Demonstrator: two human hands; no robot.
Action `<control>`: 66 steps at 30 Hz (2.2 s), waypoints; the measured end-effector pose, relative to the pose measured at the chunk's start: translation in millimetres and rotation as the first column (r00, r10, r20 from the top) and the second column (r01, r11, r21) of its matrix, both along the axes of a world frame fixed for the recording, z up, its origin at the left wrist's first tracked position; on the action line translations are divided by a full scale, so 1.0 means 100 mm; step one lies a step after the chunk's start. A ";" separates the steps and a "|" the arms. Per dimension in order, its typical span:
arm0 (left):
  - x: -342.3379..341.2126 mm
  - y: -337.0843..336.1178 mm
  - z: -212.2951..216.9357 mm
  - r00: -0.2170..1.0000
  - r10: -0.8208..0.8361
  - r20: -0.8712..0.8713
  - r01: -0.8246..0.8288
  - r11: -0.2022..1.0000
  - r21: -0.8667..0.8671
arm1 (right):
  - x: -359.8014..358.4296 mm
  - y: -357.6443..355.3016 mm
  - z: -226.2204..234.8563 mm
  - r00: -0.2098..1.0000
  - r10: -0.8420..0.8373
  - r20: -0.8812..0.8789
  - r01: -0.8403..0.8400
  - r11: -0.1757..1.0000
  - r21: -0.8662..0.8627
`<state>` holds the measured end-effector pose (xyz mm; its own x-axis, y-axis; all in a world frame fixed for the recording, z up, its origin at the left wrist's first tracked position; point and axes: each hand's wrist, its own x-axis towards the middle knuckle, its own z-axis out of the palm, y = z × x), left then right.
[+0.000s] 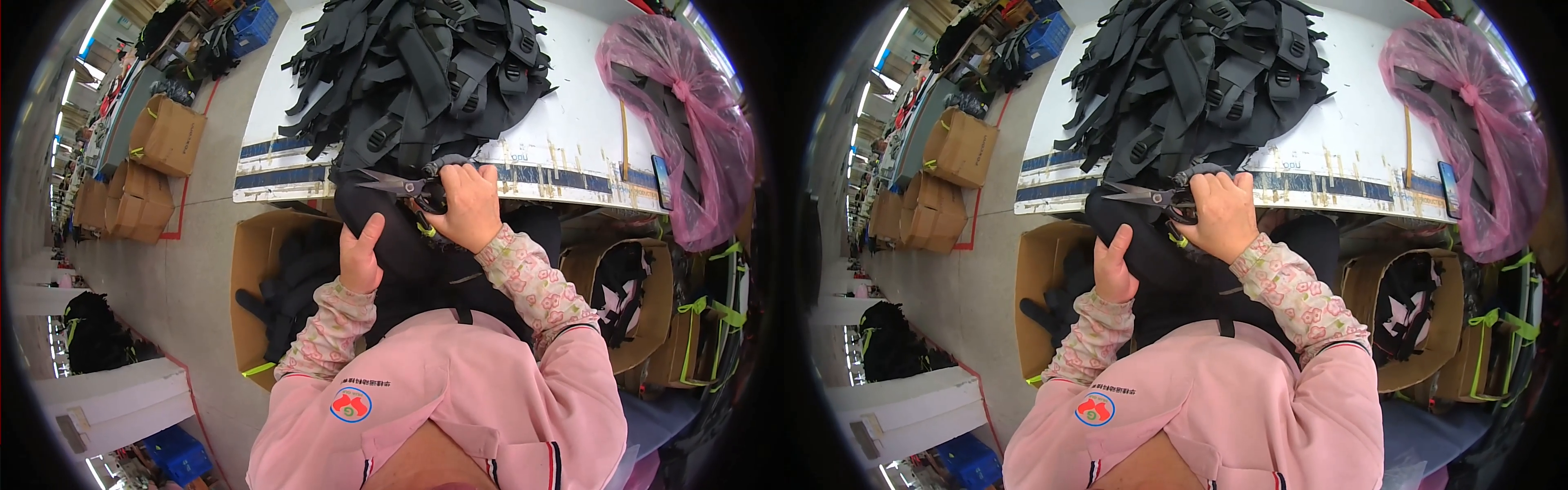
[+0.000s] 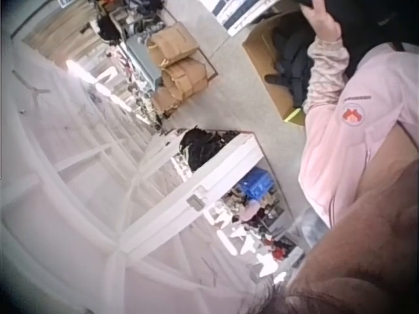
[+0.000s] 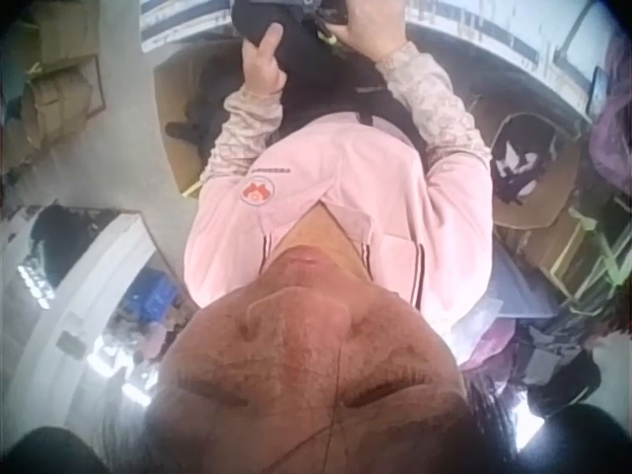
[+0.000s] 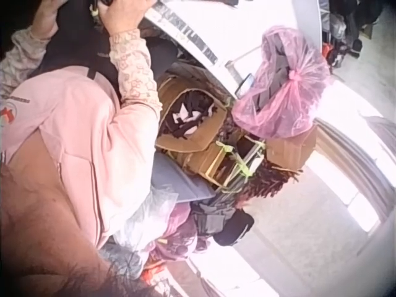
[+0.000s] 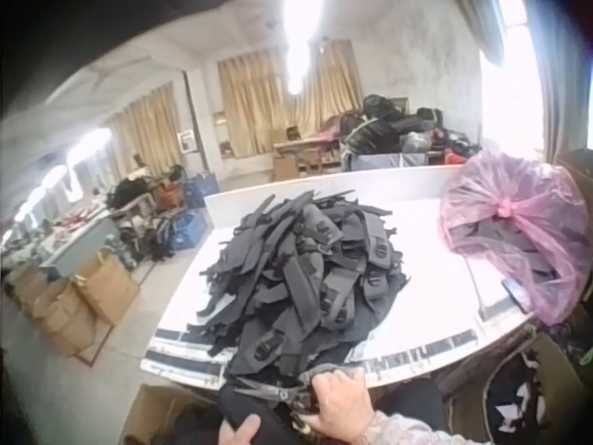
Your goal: Trim excess fabric and loose threads from padded black straps using scissors.
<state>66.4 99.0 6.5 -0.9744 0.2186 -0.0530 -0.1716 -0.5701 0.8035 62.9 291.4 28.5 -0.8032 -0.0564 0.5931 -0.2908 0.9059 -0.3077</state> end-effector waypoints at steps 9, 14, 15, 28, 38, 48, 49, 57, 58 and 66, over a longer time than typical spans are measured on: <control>-0.01 -0.04 0.04 0.997 -0.066 -0.046 0.061 0.994 -0.089 | -0.02 0.20 0.07 0.998 0.056 0.035 -0.059 0.991 0.116; -0.02 -0.05 0.10 0.993 -0.120 0.009 0.120 0.986 -0.114 | -0.01 0.34 0.24 0.994 0.086 0.074 -0.096 0.985 0.140; -0.03 -0.05 0.10 0.993 -0.118 0.007 0.118 0.987 -0.111 | -0.02 0.36 0.27 0.993 0.088 0.073 -0.098 0.985 0.143; 0.00 0.00 0.13 0.967 -0.253 0.032 0.255 0.954 -0.158 | -0.07 0.46 0.51 0.987 0.160 0.013 -0.158 0.954 0.253; 0.01 0.02 0.22 0.948 -0.316 0.041 0.318 0.929 -0.187 | -0.15 0.67 0.72 0.971 0.211 0.115 -0.238 0.911 0.336; 0.02 0.04 0.13 0.938 -0.344 0.034 0.343 0.917 -0.204 | -0.25 0.70 0.90 0.951 0.285 0.118 -0.306 0.826 0.474; 0.02 0.03 0.12 0.937 -0.346 0.043 0.347 0.915 -0.204 | -0.25 0.72 0.91 0.953 0.269 0.143 -0.304 0.805 0.510; 0.01 0.03 0.09 0.926 -0.376 0.036 0.375 0.906 -0.197 | -0.31 0.70 1.12 0.929 0.334 0.162 -0.369 0.789 0.491; 0.01 0.05 0.10 0.923 -0.384 0.031 0.382 0.904 -0.192 | -0.33 0.68 1.14 0.929 0.333 0.163 -0.369 0.788 0.492; 0.01 0.02 0.15 0.921 -0.385 0.057 0.388 0.896 -0.216 | -0.43 0.72 1.22 0.943 0.267 0.201 -0.328 0.632 0.702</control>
